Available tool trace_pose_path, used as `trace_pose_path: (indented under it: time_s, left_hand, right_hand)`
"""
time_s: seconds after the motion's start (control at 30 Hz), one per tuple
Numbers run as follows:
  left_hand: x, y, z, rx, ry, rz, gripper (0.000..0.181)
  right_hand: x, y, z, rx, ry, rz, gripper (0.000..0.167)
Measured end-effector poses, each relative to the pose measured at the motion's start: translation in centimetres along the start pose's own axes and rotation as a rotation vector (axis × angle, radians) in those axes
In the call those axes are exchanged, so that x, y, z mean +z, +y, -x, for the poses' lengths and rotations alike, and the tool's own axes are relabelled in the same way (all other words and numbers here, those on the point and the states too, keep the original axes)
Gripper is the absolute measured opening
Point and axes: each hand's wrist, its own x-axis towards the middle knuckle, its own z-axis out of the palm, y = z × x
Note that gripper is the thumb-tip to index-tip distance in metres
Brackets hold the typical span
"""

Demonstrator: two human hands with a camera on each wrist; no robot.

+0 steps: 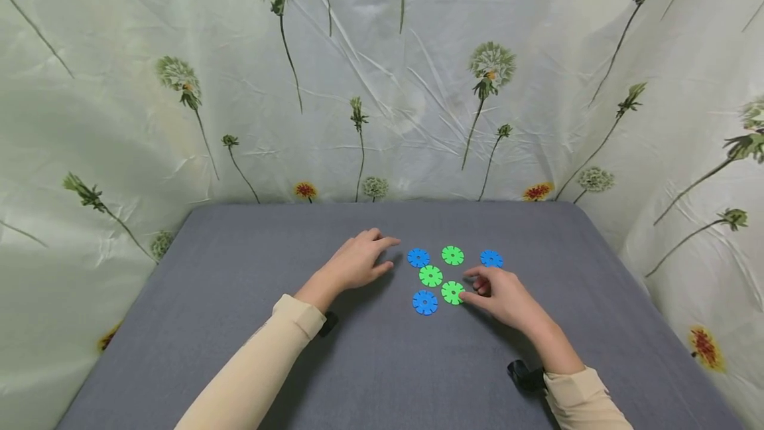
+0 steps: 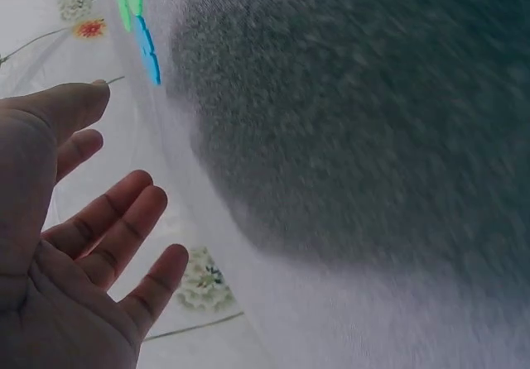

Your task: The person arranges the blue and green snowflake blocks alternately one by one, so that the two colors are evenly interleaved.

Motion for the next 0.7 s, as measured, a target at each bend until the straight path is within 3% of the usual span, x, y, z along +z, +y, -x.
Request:
trace_pose_path:
  time_s: [0.17,0.33,0.53,0.7]
  left_hand:
    - [0.3,-0.1,-0.8,0.003,-0.022,0.095,0.049]
    - [0.9,-0.5,-1.5,-0.033,-0.042,0.179,0.047]
    - [1.5,-0.4,-2.1,-0.094,-0.084,0.145,0.047]
    - [2.0,0.0,-2.5,-0.107,-0.125,0.106,0.05]
  right_hand:
    - [0.2,0.4,-0.4,-0.02,-0.011,-0.027,0.039]
    - [0.4,0.8,-0.6,-0.038,-0.026,-0.051,0.04]
    - [0.5,1.2,-0.8,-0.058,-0.044,-0.073,0.041]
    - [0.7,1.5,-0.8,-0.048,-0.066,-0.101,0.042]
